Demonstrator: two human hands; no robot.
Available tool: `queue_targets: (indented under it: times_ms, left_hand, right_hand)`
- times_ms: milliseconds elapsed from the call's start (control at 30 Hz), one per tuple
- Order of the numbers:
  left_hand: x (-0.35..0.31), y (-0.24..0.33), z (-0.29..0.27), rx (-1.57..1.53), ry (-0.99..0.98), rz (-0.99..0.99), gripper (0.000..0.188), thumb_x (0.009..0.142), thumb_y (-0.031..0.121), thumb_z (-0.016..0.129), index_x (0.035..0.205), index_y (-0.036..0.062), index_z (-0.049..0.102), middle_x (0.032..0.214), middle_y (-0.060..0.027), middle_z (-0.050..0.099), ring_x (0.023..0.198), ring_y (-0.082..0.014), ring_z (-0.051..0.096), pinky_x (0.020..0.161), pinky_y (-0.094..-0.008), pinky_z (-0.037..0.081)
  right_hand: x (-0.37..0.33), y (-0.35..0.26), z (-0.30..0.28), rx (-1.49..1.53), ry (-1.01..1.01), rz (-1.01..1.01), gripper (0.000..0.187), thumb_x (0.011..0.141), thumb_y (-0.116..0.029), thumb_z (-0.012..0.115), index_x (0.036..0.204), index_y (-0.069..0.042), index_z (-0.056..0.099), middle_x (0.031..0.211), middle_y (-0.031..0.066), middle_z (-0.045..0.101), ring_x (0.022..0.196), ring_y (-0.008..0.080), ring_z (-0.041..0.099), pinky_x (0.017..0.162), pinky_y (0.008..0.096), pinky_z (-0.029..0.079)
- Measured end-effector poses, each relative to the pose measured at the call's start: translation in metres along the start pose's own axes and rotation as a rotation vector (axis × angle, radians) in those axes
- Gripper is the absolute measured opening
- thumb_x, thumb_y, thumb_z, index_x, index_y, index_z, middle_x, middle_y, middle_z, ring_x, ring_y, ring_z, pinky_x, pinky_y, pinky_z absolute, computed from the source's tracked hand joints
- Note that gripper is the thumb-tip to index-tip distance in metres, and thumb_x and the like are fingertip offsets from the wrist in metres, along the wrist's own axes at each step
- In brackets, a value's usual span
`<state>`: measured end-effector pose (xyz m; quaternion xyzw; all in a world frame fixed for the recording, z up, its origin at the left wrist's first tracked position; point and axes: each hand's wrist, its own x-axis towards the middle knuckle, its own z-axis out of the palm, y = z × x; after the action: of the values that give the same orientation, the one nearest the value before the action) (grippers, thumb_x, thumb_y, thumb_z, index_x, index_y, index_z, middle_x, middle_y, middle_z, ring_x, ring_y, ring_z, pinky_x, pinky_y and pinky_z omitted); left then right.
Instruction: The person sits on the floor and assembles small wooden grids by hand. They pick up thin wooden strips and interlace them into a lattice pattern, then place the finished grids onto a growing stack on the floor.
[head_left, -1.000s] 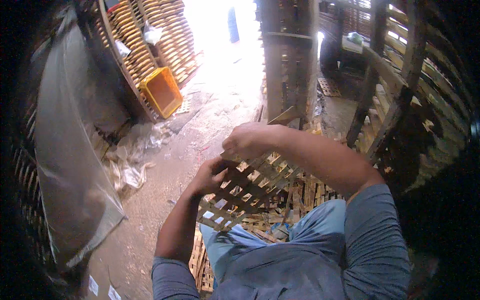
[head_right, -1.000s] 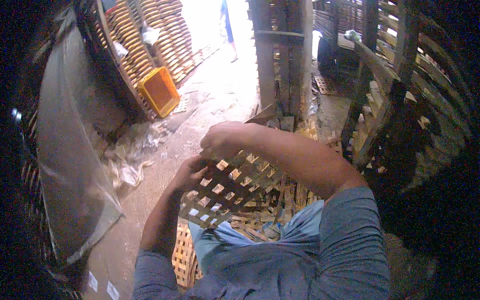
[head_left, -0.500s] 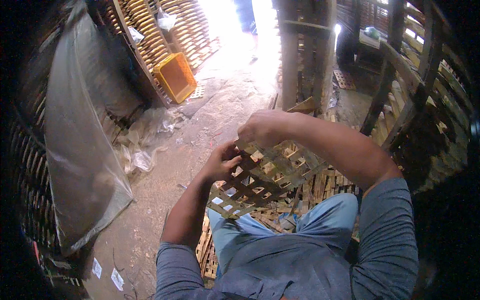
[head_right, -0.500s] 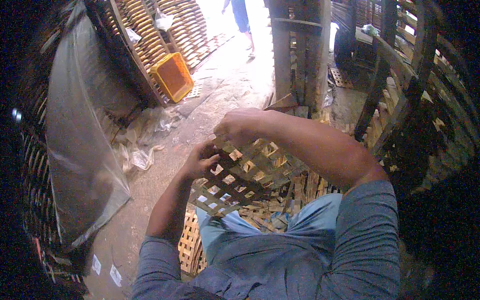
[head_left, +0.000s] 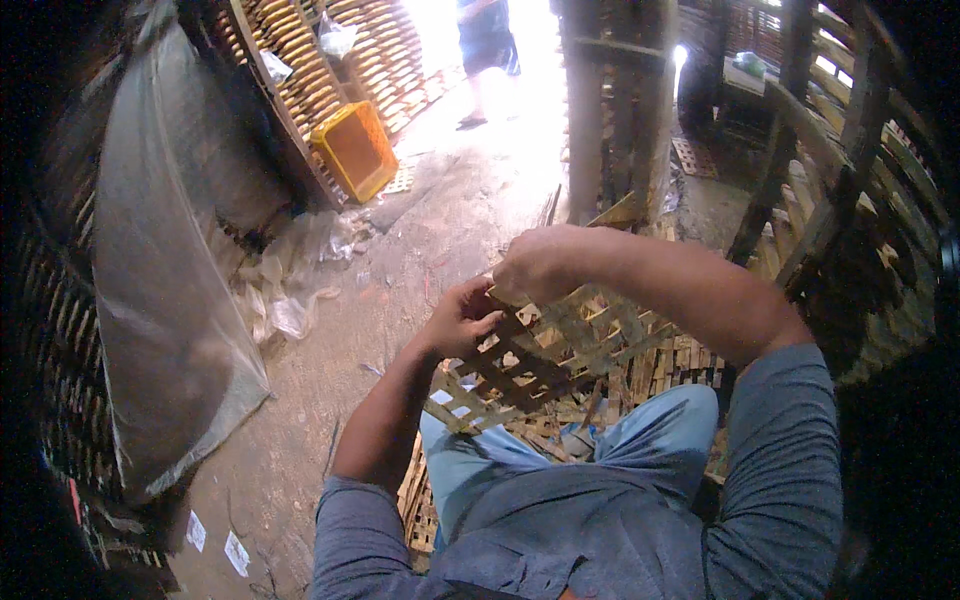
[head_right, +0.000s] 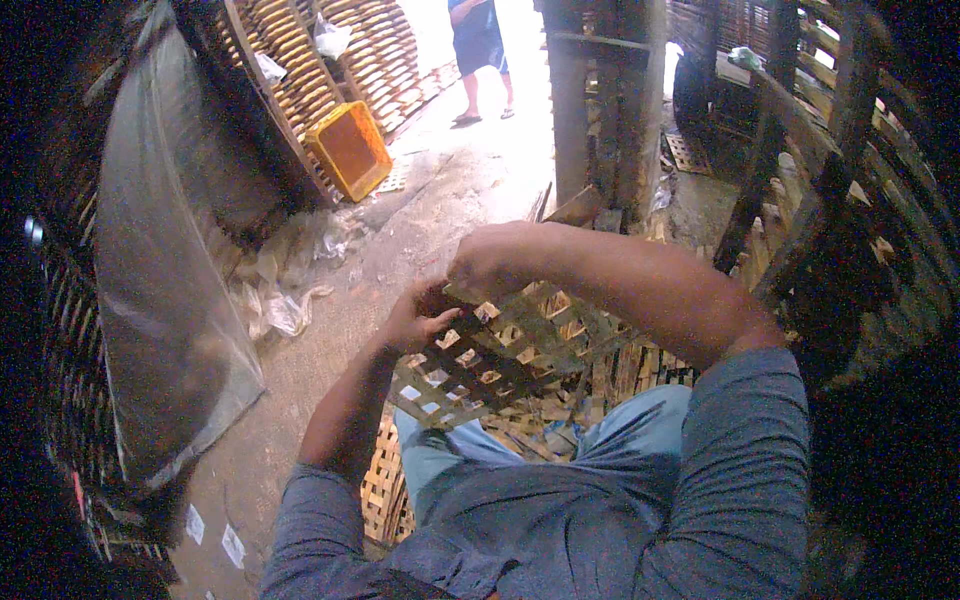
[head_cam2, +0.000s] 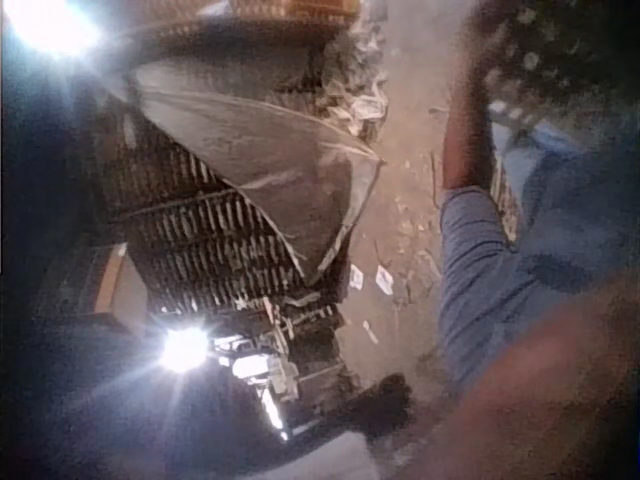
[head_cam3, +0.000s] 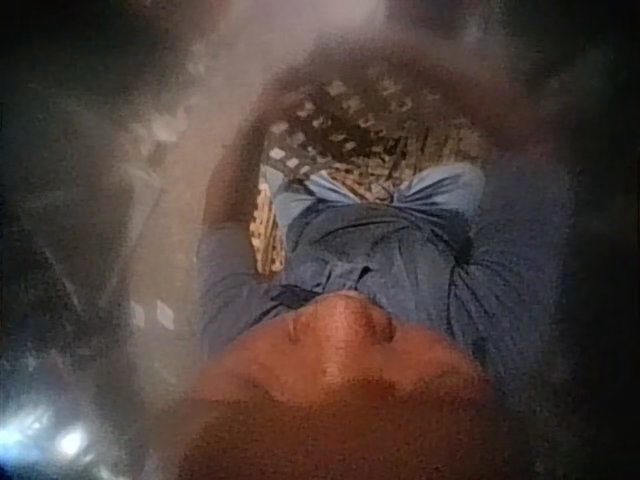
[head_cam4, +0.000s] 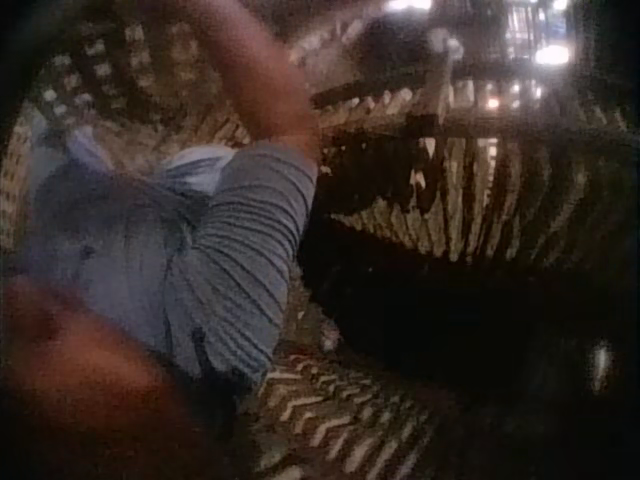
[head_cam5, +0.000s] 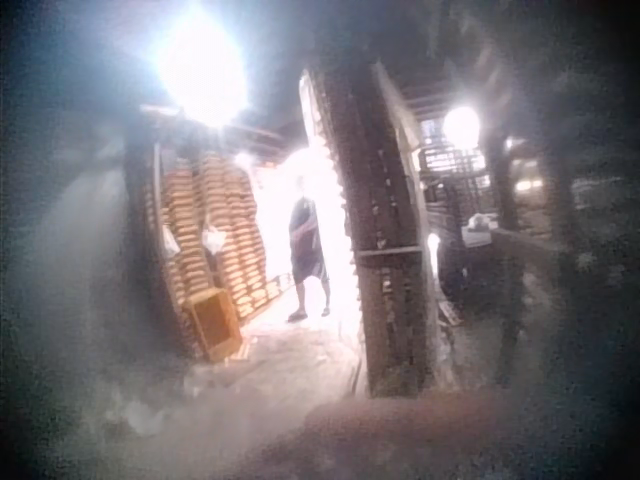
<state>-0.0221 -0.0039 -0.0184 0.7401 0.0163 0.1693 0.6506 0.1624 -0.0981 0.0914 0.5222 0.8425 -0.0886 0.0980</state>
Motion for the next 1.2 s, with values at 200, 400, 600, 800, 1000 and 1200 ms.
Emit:
queue_targets:
  times_ms: [200, 400, 600, 800, 1000, 1200]
  left_hand:
    - [-0.009, 0.03, -0.011, 0.137, 0.147, -0.178, 0.031, 0.091, 0.0, 0.058, 0.122, 0.0009, 0.057, 0.107, -0.0057, 0.068, 0.088, -0.0116, 0.063, 0.075, -0.0286, 0.052]
    - [-0.04, 0.036, -0.044, -0.063, 0.527, 0.014, 0.023, 0.091, 0.006, 0.06, 0.114, 0.0058, 0.056, 0.091, -0.0037, 0.067, 0.066, -0.0076, 0.058, 0.057, -0.0256, 0.049]
    - [-0.057, 0.029, 0.005, -0.298, 0.508, -0.025, 0.029, 0.092, 0.012, 0.064, 0.119, 0.0057, 0.055, 0.098, -0.007, 0.067, 0.082, -0.0166, 0.067, 0.068, -0.0325, 0.057]
    - [-0.089, 0.012, -0.038, -0.382, 0.056, -0.052, 0.048, 0.095, 0.04, 0.054, 0.126, 0.0022, 0.056, 0.123, -0.0162, 0.064, 0.11, -0.0264, 0.063, 0.098, -0.0414, 0.047]
    - [-0.057, 0.064, 0.0, -0.546, 0.454, -0.267, 0.082, 0.088, 0.08, 0.024, 0.105, 0.0082, 0.059, 0.099, -0.0147, 0.067, 0.086, -0.0282, 0.063, 0.073, -0.0443, 0.051]
    - [-0.065, 0.058, 0.007, -0.493, 0.513, -0.245, 0.081, 0.085, 0.084, 0.032, 0.102, 0.0085, 0.058, 0.083, -0.009, 0.064, 0.067, -0.0202, 0.061, 0.055, -0.0322, 0.049]
  right_hand:
    - [-0.033, 0.002, -0.01, -0.06, 1.126, -0.156, 0.038, 0.083, -0.025, 0.072, 0.112, -0.002, 0.064, 0.102, 0.0209, 0.065, 0.095, 0.037, 0.061, 0.086, 0.0425, 0.049]
    - [-0.069, 0.026, 0.098, 0.72, 2.126, 0.414, 0.071, 0.091, -0.025, 0.069, 0.146, -0.003, 0.029, 0.149, 0.0199, 0.031, 0.131, 0.0284, 0.042, 0.11, 0.0423, 0.033]
    - [-0.038, 0.03, 0.155, 1.946, 1.326, -0.058, 0.043, 0.091, -0.012, 0.068, 0.129, -0.006, 0.049, 0.123, 0.0072, 0.054, 0.11, 0.0146, 0.052, 0.094, 0.0303, 0.042]
    - [-0.04, 0.008, 0.128, 1.666, 1.321, 0.031, 0.028, 0.089, -0.01, 0.069, 0.114, -0.007, 0.058, 0.1, -0.0009, 0.062, 0.09, 0.0094, 0.056, 0.082, 0.026, 0.045]
    - [-0.051, -0.026, 0.111, 1.616, 1.265, 0.127, 0.027, 0.087, -0.014, 0.071, 0.111, -0.01, 0.059, 0.094, -0.0021, 0.06, 0.086, 0.0105, 0.054, 0.08, 0.0276, 0.043]
    - [-0.048, -0.039, 0.104, 1.654, 1.259, 0.159, 0.024, 0.085, -0.015, 0.072, 0.105, -0.01, 0.059, 0.093, -0.0022, 0.059, 0.087, 0.0113, 0.054, 0.084, 0.0293, 0.042]
